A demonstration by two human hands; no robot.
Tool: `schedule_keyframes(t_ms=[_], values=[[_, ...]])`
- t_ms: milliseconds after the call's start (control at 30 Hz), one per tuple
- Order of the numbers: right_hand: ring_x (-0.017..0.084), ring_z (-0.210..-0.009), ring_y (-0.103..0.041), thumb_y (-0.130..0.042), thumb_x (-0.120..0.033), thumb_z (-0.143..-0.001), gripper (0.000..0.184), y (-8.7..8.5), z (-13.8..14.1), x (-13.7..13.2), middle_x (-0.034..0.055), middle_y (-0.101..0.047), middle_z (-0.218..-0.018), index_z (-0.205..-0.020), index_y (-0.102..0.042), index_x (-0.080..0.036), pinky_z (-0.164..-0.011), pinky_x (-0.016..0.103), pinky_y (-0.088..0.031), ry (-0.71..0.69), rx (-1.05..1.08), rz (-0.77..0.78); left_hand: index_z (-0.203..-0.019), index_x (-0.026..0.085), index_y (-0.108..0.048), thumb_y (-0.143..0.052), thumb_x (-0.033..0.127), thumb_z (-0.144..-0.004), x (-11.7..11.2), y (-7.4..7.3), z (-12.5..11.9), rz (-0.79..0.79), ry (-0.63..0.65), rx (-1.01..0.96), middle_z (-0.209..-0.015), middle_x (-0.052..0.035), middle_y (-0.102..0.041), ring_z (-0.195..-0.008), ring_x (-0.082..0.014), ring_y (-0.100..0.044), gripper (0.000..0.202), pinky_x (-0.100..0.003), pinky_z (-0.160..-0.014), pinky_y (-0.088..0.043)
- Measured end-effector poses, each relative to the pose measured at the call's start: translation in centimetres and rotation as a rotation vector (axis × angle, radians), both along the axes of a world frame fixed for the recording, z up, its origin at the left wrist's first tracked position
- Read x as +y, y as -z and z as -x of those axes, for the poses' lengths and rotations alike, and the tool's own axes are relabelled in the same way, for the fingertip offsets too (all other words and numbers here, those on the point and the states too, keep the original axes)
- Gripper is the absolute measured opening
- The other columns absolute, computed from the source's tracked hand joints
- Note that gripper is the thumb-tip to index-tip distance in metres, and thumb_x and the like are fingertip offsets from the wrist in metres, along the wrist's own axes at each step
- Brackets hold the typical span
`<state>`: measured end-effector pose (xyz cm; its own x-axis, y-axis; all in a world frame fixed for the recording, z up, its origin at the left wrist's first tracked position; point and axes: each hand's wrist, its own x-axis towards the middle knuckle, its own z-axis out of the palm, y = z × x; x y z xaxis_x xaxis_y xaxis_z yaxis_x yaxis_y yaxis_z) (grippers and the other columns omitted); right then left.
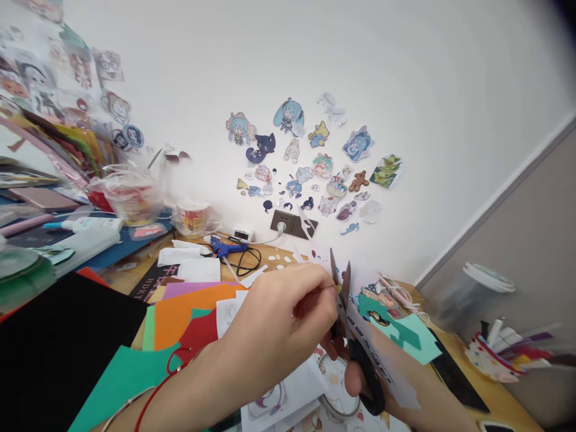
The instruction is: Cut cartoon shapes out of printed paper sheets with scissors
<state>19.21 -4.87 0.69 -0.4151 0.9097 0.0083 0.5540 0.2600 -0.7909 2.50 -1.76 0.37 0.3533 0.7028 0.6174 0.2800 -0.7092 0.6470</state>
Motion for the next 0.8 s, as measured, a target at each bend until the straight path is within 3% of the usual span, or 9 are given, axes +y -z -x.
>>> schedule_keyframes(t_ms=[133,367,567,667,800], values=[[0.012,-0.061,-0.048,-0.058,-0.020,-0.075,0.016,-0.3,-0.1,-0.1,-0.0017,-0.045,-0.075,-0.079,-0.043,-0.022,-0.055,0.022,-0.046,-0.073,0.002,0.027,-0.062,0.019,-0.039,-0.044,0.011,-0.080,-0.1,-0.1,0.2,-0.002,0.001,0.007,-0.054,0.0079,-0.046,-0.053,-0.0057,-0.039,0.020,-0.015,-0.050,-0.030],[0.010,-0.061,-0.049,-0.056,-0.014,-0.074,0.017,-0.2,0.0,0.0,-0.0024,-0.044,-0.076,-0.075,-0.040,-0.021,-0.054,0.020,-0.047,-0.062,0.052,0.094,-0.062,0.019,-0.039,-0.043,0.012,-0.081,0.0,0.0,0.3,-0.007,0.024,-0.003,-0.055,0.0067,-0.047,-0.053,-0.0066,-0.039,0.021,-0.016,-0.050,-0.031],[0.009,-0.058,-0.053,-0.051,-0.018,-0.080,0.009,0.2,-0.2,0.0,-0.0019,-0.045,-0.079,-0.084,-0.043,-0.022,-0.050,0.019,-0.044,-0.096,0.045,0.084,-0.063,0.019,-0.040,-0.043,0.013,-0.082,0.0,-0.1,0.2,-0.012,0.013,0.001,-0.057,0.0069,-0.047,-0.054,-0.0065,-0.039,0.020,-0.016,-0.051,-0.031],[0.009,-0.060,-0.054,-0.049,-0.016,-0.080,0.010,0.5,-0.5,0.0,-0.0022,-0.047,-0.079,-0.088,-0.046,-0.022,-0.054,0.021,-0.042,-0.066,0.027,0.093,-0.062,0.019,-0.038,-0.043,0.012,-0.081,0.1,-0.1,0.2,-0.009,0.009,0.024,-0.055,0.0077,-0.046,-0.053,-0.0059,-0.038,0.020,-0.017,-0.051,-0.030],[0.009,-0.058,-0.055,-0.052,-0.014,-0.077,0.010,0.8,-0.8,0.0,-0.0030,-0.050,-0.075,-0.081,-0.046,-0.020,-0.052,0.020,-0.039,0.001,0.038,0.165,-0.061,0.019,-0.036,-0.043,0.013,-0.079,0.2,0.0,0.4,0.008,-0.010,0.082,-0.054,0.0078,-0.041,-0.052,-0.0062,-0.036,0.020,-0.019,-0.049,-0.027]])
